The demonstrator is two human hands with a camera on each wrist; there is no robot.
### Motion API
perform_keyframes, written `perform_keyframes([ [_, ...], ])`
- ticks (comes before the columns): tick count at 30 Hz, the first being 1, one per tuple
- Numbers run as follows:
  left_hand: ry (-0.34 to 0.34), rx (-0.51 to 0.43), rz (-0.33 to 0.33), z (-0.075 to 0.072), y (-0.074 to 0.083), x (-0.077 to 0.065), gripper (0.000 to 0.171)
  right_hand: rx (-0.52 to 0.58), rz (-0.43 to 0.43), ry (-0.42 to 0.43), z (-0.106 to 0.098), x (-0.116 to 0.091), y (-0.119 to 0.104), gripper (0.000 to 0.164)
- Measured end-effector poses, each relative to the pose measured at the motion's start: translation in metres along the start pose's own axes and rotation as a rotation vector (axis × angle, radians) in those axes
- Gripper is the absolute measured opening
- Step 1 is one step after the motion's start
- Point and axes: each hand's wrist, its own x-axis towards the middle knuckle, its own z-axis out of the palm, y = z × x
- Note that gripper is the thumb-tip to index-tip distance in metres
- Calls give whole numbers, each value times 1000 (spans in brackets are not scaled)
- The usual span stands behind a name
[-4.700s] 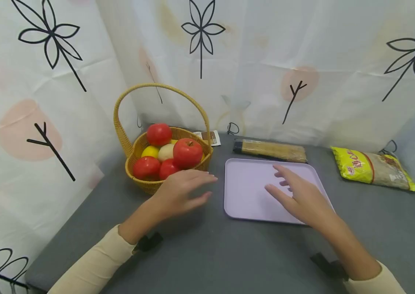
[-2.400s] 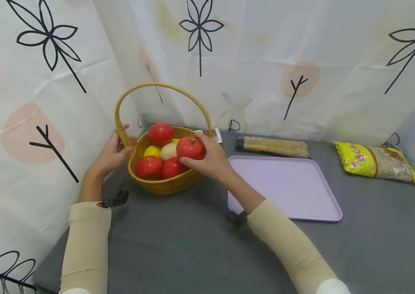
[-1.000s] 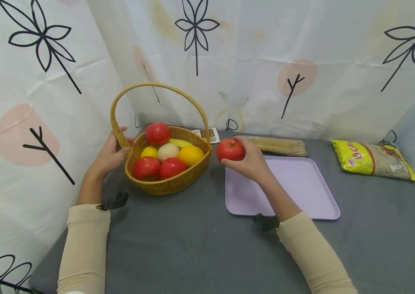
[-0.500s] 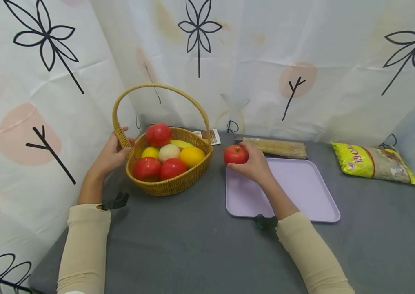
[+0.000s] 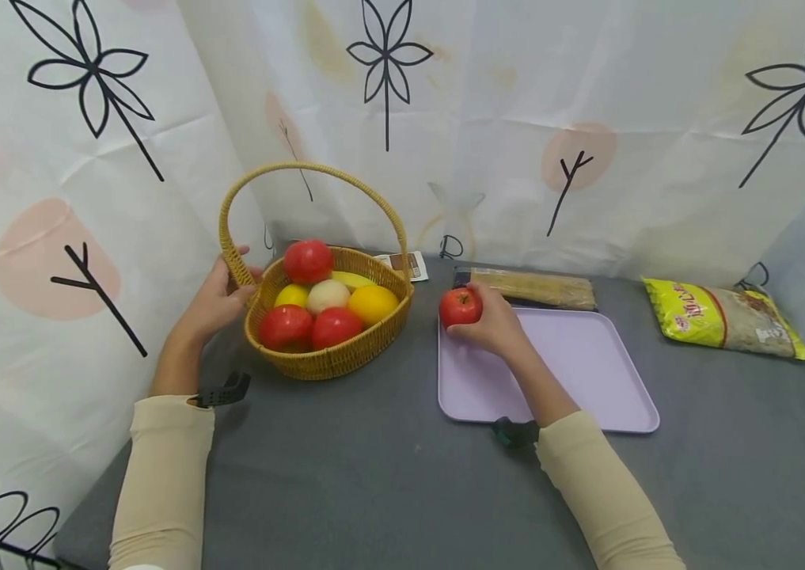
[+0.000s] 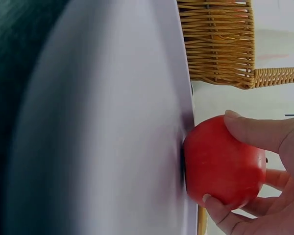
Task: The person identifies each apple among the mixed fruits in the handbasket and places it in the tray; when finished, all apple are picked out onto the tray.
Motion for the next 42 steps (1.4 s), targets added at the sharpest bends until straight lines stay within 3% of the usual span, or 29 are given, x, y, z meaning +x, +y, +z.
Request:
perform_keyframes([
  [5,4,9,4,0,2,-1,64,-26,21,-4,2,0,-2,84],
  [10,6,2,6,0,2,-1,64,-129,-4,26,1,-3,-11,80],
  [14,7,10,14,0,0,1,63,-199,-102,104,-1,-11,-31,69],
  [18,8,4,9,-1,0,2,63,-192,-270,142,4,-23,-60,55],
  [24,9,5,-18,-3,2,1,64,-206,-437,33,26,-22,-101,45],
  [31,3,-1,-15,-2,-1,-2,63,-272,-422,-83,52,1,-133,45],
  [39,8,-34,-21,-1,2,-2,64,-308,-406,-134,67,27,-158,51],
  [42,3,-40,-20,-1,2,-1,66,-263,-362,-150,69,44,-166,51],
])
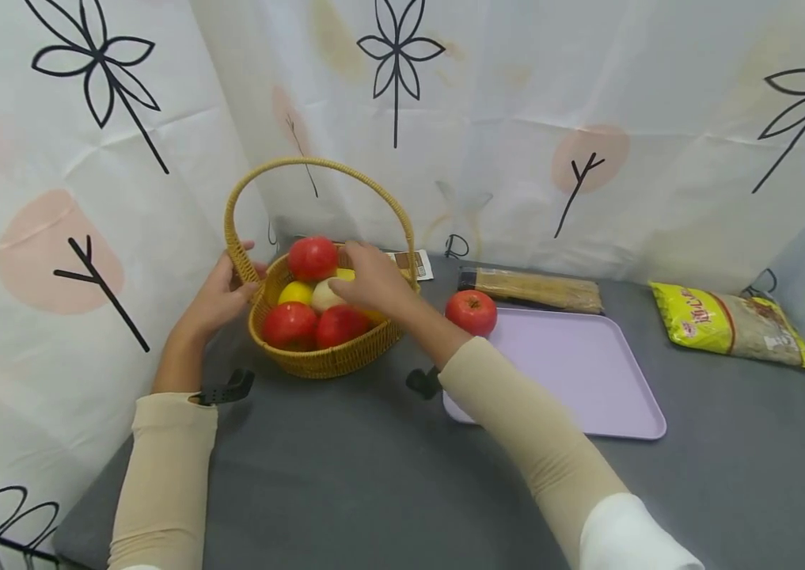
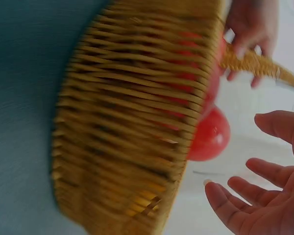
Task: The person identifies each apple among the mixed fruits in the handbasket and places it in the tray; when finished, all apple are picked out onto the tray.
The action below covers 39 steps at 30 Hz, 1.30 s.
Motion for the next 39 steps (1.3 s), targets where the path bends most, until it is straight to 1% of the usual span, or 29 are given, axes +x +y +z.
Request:
perform_keyframes([
  [4,0,5,-3,-2,-1,3,66,152,73,-10,0,23,-1,55],
  [6,-3,2,-2,-2,-1,4,67,185,94,-22,3,31,0,60],
  [8,-5,-6,3,-2,-1,6,66,164,101,-29,6,38,1,65],
  [12,2,-23,18,-2,-3,6,66,73,74,-38,19,49,4,70],
  [14,7,-26,21,-2,-4,4,66,73,66,-65,27,52,7,71],
  [17,4,-31,25,-2,-7,2,66,105,53,-107,37,56,11,73],
  [19,-1,-36,25,0,-8,2,66,105,41,-89,40,57,15,71],
  [22,7,-34,35,1,-6,2,66,68,-4,-9,40,60,18,63],
  [24,22,-34,47,2,-4,4,66,46,-33,38,37,62,18,56],
  [26,37,-35,55,1,-2,4,66,18,-62,50,35,64,16,50],
  [29,48,-33,59,-2,-2,5,66,-27,-86,19,32,67,12,49],
  [30,50,-30,58,-2,-2,4,66,-47,-90,2,32,67,10,52],
  [32,53,-20,57,-3,-4,3,66,-77,-87,-43,33,68,8,64],
  [35,49,-13,53,-2,-6,2,66,-120,-65,-141,34,68,6,82],
  [37,42,-21,63,0,-7,2,67,-131,-57,-192,33,69,6,88],
  [39,37,-27,72,2,-7,3,67,-141,-68,-223,33,71,6,89],
])
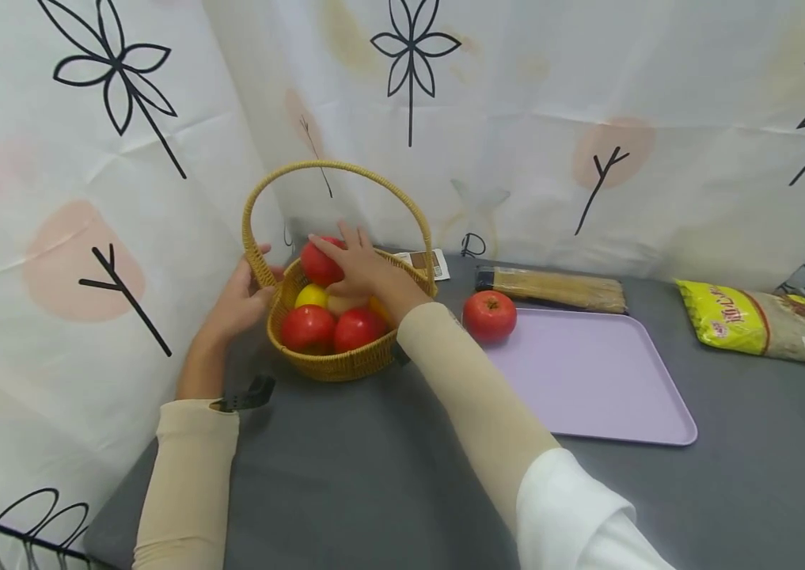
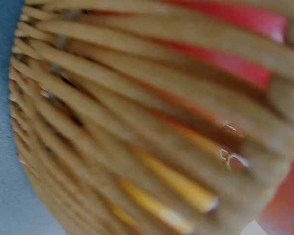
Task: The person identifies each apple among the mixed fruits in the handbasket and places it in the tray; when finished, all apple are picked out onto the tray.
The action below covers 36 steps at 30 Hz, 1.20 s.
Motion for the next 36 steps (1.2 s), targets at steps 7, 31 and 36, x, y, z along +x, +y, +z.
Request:
perform_keyframes([
  [7,6,-16,4,2,-1,2,68,36,-80,82,-1,9,-3,70],
  [31,-30,-15,-93,4,7,1,68,206,43,145,-29,-40,11,83],
  [36,-30,-5,-92,4,7,-2,68,197,19,72,-28,-50,16,81],
])
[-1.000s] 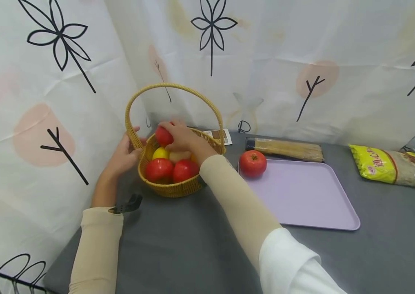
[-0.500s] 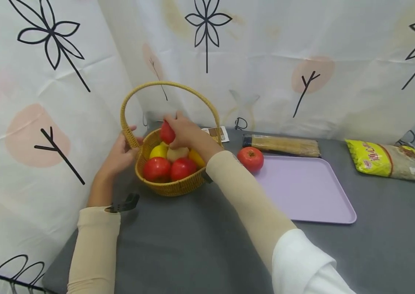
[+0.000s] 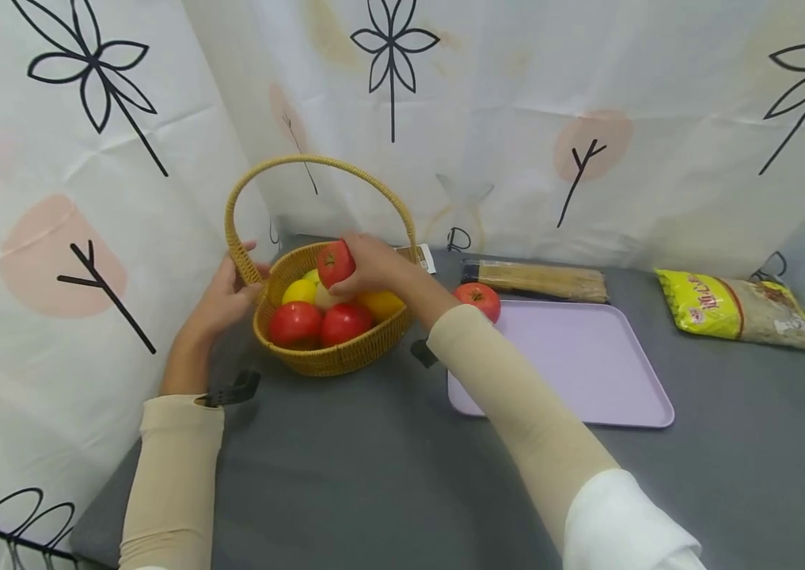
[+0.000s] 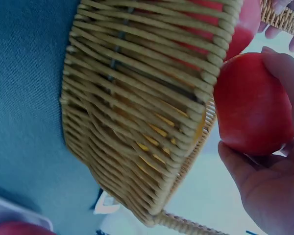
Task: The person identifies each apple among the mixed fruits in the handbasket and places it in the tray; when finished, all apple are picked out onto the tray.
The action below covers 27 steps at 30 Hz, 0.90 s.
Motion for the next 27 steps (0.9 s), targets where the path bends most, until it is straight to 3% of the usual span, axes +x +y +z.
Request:
perform_keyframes([
  [3,-10,12,12,1,-3,1,68,13,-25,18,4,-3,4,70],
  [14,5,18,-10,-1,-3,0,67,142,-27,143,20,-15,1,73],
  [21,10,23,-22,-1,-3,2,67,216,-51,204,28,-29,-4,82],
  [27,12,5,-44,-1,-2,3,68,264,-74,265,30,-42,-7,75],
])
